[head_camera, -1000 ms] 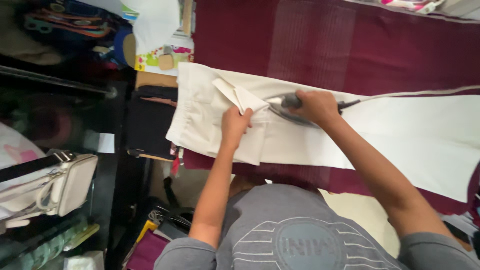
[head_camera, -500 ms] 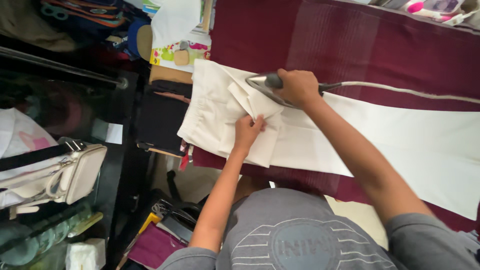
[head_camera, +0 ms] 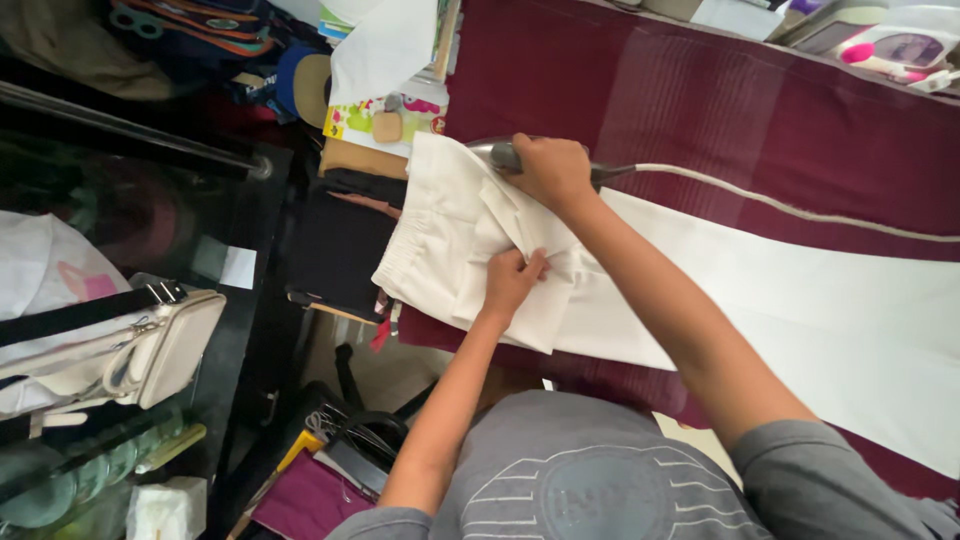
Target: The person irons a white pair of pants on a maroon ironing board. They smooth the fabric, use a steam iron to press the legs and waistband, fold the garment, and then place it on a pile of other clothes.
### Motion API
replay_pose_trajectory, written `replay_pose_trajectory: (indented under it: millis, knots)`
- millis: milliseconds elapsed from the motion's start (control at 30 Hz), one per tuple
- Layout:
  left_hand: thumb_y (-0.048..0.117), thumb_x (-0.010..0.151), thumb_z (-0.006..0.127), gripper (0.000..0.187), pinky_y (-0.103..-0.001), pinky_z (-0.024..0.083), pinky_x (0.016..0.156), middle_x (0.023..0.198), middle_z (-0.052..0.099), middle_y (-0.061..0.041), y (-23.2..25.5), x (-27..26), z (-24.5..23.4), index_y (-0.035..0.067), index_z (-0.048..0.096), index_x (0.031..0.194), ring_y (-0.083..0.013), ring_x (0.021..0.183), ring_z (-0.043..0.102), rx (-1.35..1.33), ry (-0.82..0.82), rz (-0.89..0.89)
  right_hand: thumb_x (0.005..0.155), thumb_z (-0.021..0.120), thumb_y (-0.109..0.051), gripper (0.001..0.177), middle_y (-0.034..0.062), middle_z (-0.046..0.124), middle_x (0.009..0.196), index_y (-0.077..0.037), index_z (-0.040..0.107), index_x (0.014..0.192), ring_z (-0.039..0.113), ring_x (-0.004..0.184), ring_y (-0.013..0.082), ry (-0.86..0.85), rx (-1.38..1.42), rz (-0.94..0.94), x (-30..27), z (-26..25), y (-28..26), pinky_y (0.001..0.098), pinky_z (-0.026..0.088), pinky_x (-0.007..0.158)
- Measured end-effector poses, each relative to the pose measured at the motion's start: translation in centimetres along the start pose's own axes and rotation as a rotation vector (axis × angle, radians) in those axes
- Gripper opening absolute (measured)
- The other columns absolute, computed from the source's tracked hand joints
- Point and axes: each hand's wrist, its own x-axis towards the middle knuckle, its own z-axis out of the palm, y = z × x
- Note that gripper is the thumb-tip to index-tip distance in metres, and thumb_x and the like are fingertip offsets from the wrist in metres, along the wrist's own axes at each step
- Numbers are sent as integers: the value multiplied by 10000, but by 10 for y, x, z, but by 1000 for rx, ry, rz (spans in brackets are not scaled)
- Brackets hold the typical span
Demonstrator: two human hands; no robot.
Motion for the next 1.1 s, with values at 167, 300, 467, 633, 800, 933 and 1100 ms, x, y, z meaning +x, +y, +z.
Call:
replay_pose_trajectory:
  millis: [167, 300, 467, 633, 800, 933, 1100]
  knots:
    - [247, 959, 688, 304, -272, 518, 544, 662, 747, -81, -3, -1, -2, 5, 770, 794, -124, 561, 685, -1, -6, 19, 829, 767, -494, 363, 96, 732, 749, -146, 716, 921, 715, 680, 329, -70, 3, 109, -61, -31, 23, 475, 543, 593]
    - [247, 965, 690, 309, -269, 519, 524, 653, 744, -80, -5, 6, -2, 6, 767, 788, -118, 547, 696, 10, -1, 62, 846, 776, -516, 398, 89, 730, 757, -135, 711, 938, 717, 664, 305, -50, -34, 117, -70, -33, 28, 445, 550, 574]
    - [246, 974, 677, 311, -267, 526, 541, 660, 739, -78, -6, 1, -1, 4, 755, 796, -117, 566, 695, -45, -17, 46, 816, 801, -471, 374, 75, 730, 759, -129, 691, 917, 713, 680, 298, 50, 25, 27, -13, -8, 3, 458, 536, 572]
    - [230, 982, 665, 308, -261, 523, 565, 671, 742, -74, -1, 1, -4, -7, 759, 810, -123, 567, 677, 21, -28, 51, 845, 767, -489, 385, 114, 726, 764, -122, 689, 934, 713, 702, 329, -70, -26, 58, -7, -15, 5, 474, 544, 616]
    - [221, 981, 667, 307, -264, 531, 554, 736, 755, -84, -3, 1, -3, -39, 735, 832, -127, 619, 705, -116, -44, -25, 842, 746, -539, 428, 104, 732, 770, -137, 709, 984, 720, 686, 321, -152, -84, 141, -105, -30, 64, 469, 548, 588]
    - [235, 978, 664, 342, -265, 555, 559, 735, 755, -103, 14, 1, -6, -59, 731, 818, -136, 623, 720, -108, -77, -72, 791, 769, -593, 458, 20, 735, 755, -169, 723, 957, 714, 645, 227, -180, -205, 113, -199, -47, 115, 390, 542, 563]
    - [255, 966, 639, 360, -302, 519, 518, 698, 735, -91, 53, 5, -9, -60, 705, 804, -164, 525, 660, 6, -90, -154, 802, 782, -592, 437, -11, 716, 718, -177, 718, 921, 686, 592, 199, -150, -281, 68, -221, -42, 147, 371, 506, 495]
